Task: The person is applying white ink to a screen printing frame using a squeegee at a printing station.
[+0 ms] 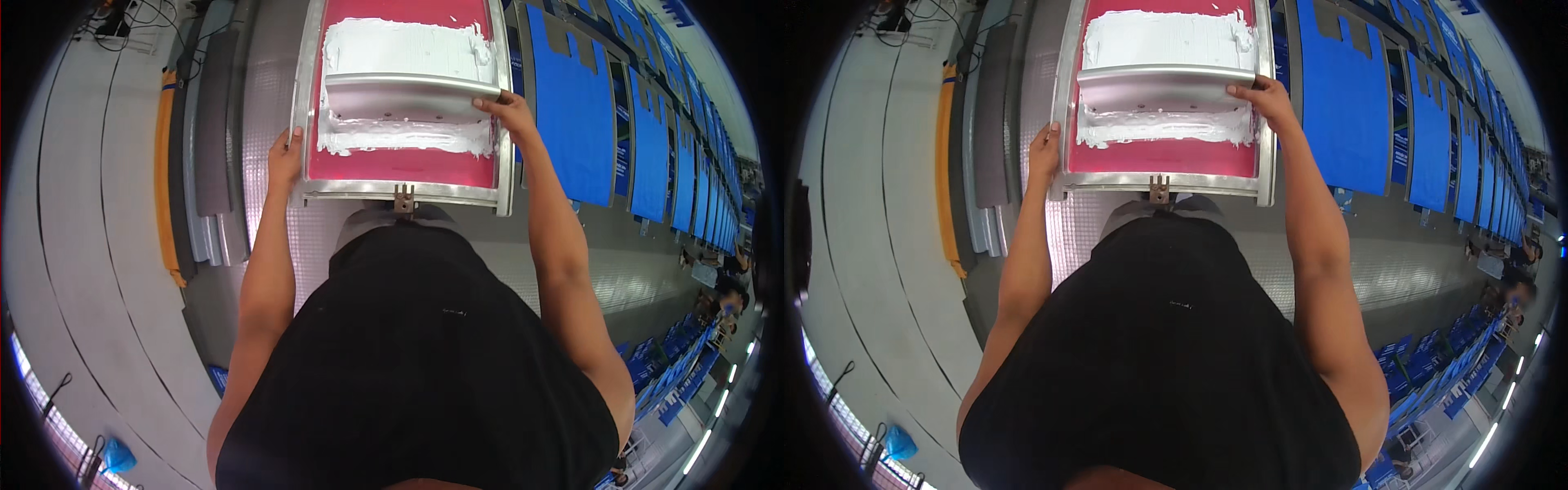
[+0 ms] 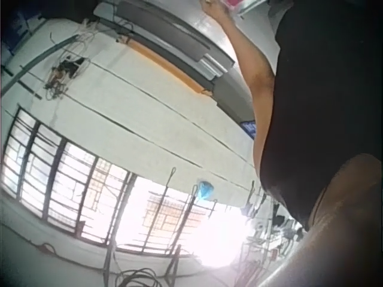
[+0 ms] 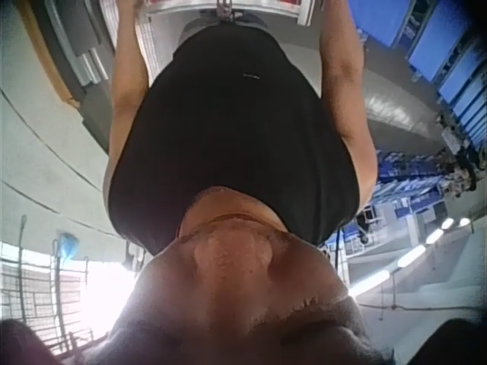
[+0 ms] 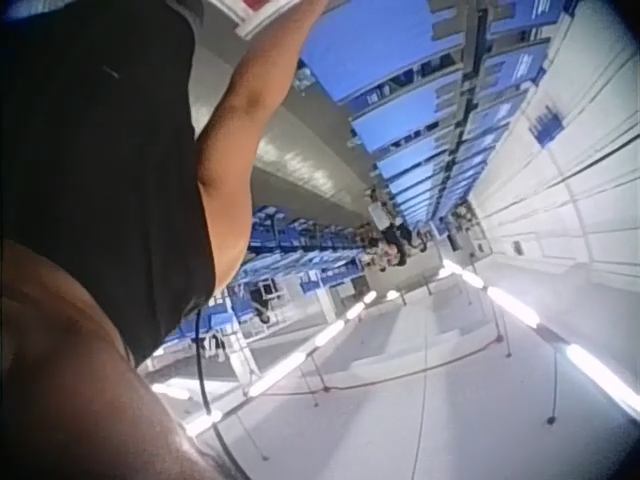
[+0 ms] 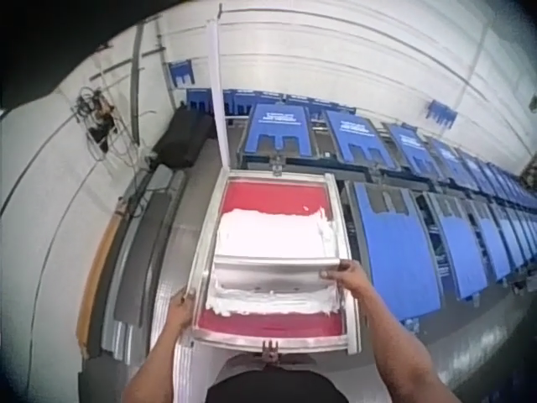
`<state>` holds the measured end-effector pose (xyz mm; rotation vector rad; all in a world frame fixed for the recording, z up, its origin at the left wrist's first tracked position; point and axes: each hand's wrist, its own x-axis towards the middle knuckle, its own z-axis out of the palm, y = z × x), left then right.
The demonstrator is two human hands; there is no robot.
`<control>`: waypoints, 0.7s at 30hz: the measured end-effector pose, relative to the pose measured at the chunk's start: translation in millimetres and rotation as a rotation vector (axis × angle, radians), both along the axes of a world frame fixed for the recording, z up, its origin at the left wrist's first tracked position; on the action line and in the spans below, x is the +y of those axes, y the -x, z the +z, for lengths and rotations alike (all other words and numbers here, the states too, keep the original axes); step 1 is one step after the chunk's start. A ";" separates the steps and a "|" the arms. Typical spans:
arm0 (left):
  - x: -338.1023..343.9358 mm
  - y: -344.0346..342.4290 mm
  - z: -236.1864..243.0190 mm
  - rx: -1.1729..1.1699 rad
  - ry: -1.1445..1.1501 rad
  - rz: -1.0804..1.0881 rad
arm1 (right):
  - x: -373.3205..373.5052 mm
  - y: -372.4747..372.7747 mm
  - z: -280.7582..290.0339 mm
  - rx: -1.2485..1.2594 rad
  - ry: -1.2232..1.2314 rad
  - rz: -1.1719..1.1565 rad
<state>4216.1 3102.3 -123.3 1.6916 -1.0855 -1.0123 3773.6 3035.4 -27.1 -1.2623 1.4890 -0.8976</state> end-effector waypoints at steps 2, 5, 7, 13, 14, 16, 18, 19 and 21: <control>-11.5 8.2 2.4 0.017 -0.025 0.008 | -12.7 10.5 16.9 0.021 -0.021 -0.001; -9.1 10.6 2.4 0.041 -0.055 -0.006 | -2.4 10.6 7.7 0.008 -0.062 -0.017; -4.1 6.3 -5.3 0.029 -0.020 -0.005 | -2.0 8.2 7.2 -0.023 -0.054 0.006; -3.6 4.7 0.3 -0.015 -0.074 -0.017 | -0.5 7.1 7.3 0.000 -0.056 -0.026; -5.2 4.8 -0.1 -0.037 -0.086 -0.011 | -1.1 7.9 6.0 -0.001 -0.051 -0.029; -7.0 5.3 -2.5 -0.038 -0.072 0.007 | -4.5 7.5 4.5 0.028 -0.050 -0.020; -9.2 8.7 0.4 -0.037 -0.061 0.022 | -6.4 9.6 1.0 0.023 -0.044 -0.026; -10.5 12.4 4.4 -0.023 -0.078 -0.004 | -6.0 12.5 -1.0 0.022 -0.042 -0.029; -9.0 13.1 6.4 -0.017 -0.088 -0.014 | -4.1 12.9 -3.2 0.038 -0.058 -0.029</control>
